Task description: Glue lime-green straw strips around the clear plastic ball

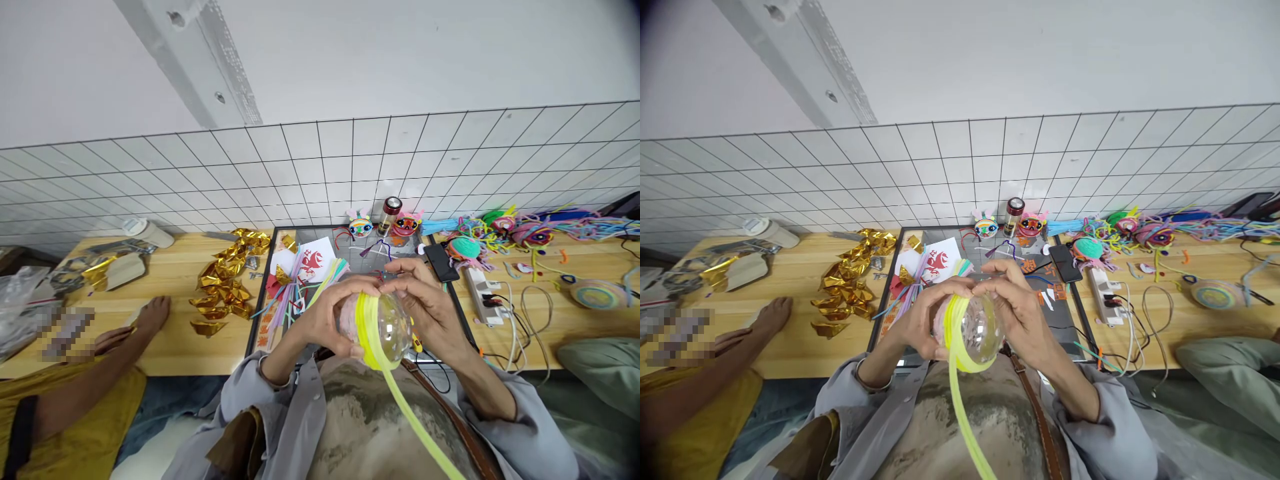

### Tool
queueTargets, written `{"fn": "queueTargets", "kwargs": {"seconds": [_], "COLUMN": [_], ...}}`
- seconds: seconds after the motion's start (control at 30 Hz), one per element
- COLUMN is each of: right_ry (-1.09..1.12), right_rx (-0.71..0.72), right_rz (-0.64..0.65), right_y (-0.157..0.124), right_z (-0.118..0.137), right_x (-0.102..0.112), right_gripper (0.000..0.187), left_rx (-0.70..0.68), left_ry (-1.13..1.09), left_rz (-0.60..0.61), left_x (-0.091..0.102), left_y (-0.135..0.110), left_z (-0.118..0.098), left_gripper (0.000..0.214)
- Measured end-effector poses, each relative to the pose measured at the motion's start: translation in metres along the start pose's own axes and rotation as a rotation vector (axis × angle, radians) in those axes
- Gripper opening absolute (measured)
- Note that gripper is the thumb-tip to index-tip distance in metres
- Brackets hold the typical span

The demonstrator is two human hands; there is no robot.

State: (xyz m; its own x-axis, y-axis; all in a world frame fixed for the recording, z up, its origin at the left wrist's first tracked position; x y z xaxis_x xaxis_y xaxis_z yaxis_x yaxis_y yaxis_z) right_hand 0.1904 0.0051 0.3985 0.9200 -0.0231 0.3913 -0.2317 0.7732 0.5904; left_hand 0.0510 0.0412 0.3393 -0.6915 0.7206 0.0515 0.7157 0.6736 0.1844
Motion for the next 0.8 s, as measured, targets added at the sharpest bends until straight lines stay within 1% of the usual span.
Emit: {"fn": "queueTargets", "kwargs": {"seconds": [0.1,0.23,0.37,0.47,0.53,0.6,0.7,0.8], "right_ry": [0.015,-0.024,-0.116,-0.216,-0.283,-0.336,-0.357,-0.3], "right_rx": [-0.019,-0.003,0.039,0.11,0.175,0.247,0.341,0.368], "right_rz": [0.008,0.005,-0.027,0.015,0.078,0.124,0.093,0.051], "right_y": [0.001,0.001,-0.004,-0.008,-0.01,-0.012,-0.012,-0.009], "right_z": [-0.001,0.0,0.012,0.032,0.047,0.059,0.069,0.071], "right_x": [0.0,0.002,0.008,0.009,0.005,0.0,-0.001,0.0], "right_gripper": [0.027,0.026,0.024,0.029,0.033,0.032,0.024,0.026], "left_rx": [0.003,0.034,0.016,0.023,0.023,0.028,0.03,0.019], "left_ry": [-0.003,-0.02,-0.055,-0.039,-0.029,-0.024,-0.021,-0.023], "left_rz": [0.001,-0.023,-0.034,-0.036,-0.037,-0.037,-0.039,-0.038], "left_x": [0.0,0.002,0.005,0.006,0.006,0.006,0.006,0.005], "left_y": [0.0,0.002,0.003,0.004,0.004,0.005,0.005,0.004], "left_z": [0.001,0.002,-0.002,-0.001,-0.001,0.0,0.0,-0.002], "left_gripper": [0.091,0.088,0.082,0.081,0.082,0.082,0.082,0.082]}}
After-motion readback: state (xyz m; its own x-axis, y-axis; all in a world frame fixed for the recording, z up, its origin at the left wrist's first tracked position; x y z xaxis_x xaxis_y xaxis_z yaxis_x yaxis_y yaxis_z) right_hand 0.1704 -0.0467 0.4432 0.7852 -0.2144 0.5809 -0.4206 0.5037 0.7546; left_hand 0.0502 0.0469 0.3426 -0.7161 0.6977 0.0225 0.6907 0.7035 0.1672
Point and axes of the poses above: each hand's wrist, its own y-axis towards the middle knuckle, its own x-axis out of the back of the hand, z = x × y, the point moved 9 cm from there along y, towards the middle knuckle, and after that the axes turned 14 degrees about x, right-handed, at the moved point
